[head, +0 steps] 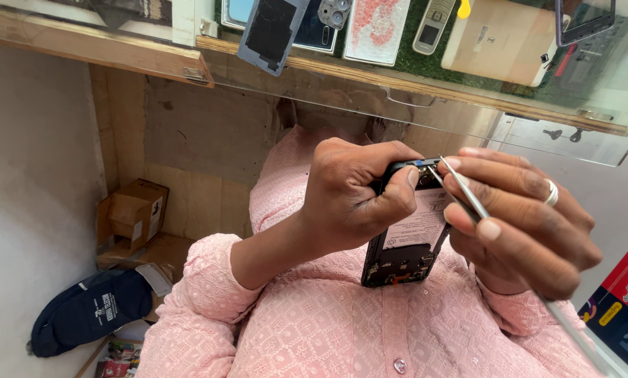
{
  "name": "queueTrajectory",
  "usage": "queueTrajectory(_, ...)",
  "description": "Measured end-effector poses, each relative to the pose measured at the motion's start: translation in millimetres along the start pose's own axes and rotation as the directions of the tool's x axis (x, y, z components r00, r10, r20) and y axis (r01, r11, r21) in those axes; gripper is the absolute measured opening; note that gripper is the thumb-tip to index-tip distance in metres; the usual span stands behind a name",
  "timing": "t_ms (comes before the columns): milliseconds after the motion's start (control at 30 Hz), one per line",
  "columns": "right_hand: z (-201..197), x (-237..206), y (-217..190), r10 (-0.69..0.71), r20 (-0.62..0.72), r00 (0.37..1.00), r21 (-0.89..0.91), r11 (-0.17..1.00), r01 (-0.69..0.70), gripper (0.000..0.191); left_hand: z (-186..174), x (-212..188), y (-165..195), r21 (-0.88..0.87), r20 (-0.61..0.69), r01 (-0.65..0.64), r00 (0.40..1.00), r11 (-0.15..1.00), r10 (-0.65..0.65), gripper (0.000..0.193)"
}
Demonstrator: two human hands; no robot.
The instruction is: The person disassembles a smartphone, removes the battery and internal components, then reassembles the device by reconnecting the motherboard and securing internal parts. The person uses tweezers and a screwdriver to manipulate small connectors and screws during the repair.
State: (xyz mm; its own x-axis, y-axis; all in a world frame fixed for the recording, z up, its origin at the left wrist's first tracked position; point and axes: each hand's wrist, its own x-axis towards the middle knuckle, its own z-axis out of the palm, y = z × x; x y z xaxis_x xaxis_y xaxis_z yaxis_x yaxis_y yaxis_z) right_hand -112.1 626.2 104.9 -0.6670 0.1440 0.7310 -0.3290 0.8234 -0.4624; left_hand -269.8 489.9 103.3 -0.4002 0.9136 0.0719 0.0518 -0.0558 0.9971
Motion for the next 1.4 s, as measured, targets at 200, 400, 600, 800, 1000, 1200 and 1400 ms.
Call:
queueTrajectory(200,3,-10,4,0.050,-0.062,0.997,0.049,0.998,-0.047,0.034,-1,0,-1,0.003,0.004,-0.002,1.000,1.000,0.002,0.012)
queueTrajectory(400,-1,-8,-4,0.261,-0.079,0.962,0.165,0.955,-0.246,0.038,-3,-1,0,0.014,0.007,0.007,1.000,1.000,-0.007,0.012)
queueTrajectory(600,-23,5,-5,0.168,0.211,0.963,0.102,0.976,-0.193,0.041,-2,-3,-2,0.021,-0.012,-0.019,1.000,1.000,0.019,0.011)
queueTrajectory(800,-5,-6,2,0.071,0.036,0.997,0.194,0.978,-0.077,0.034,-2,-3,-4,0.019,-0.014,-0.030,0.999,0.999,0.030,0.011)
queueTrajectory(1000,6,-14,-5,0.499,-0.174,0.849,0.311,0.846,-0.434,0.020,-1,-2,-5,0.040,-0.018,-0.026,0.999,0.999,0.027,0.011)
queueTrajectory(1200,-9,-15,5,0.419,-0.078,0.905,0.322,0.869,-0.375,0.019,-1,-1,-2,0.016,-0.002,-0.001,1.000,1.000,0.001,0.013)
queueTrajectory(1400,-15,-13,5,0.375,-0.014,0.927,0.247,0.900,-0.360,0.018,-1,2,-1,0.007,-0.004,-0.005,1.000,1.000,0.005,0.012)
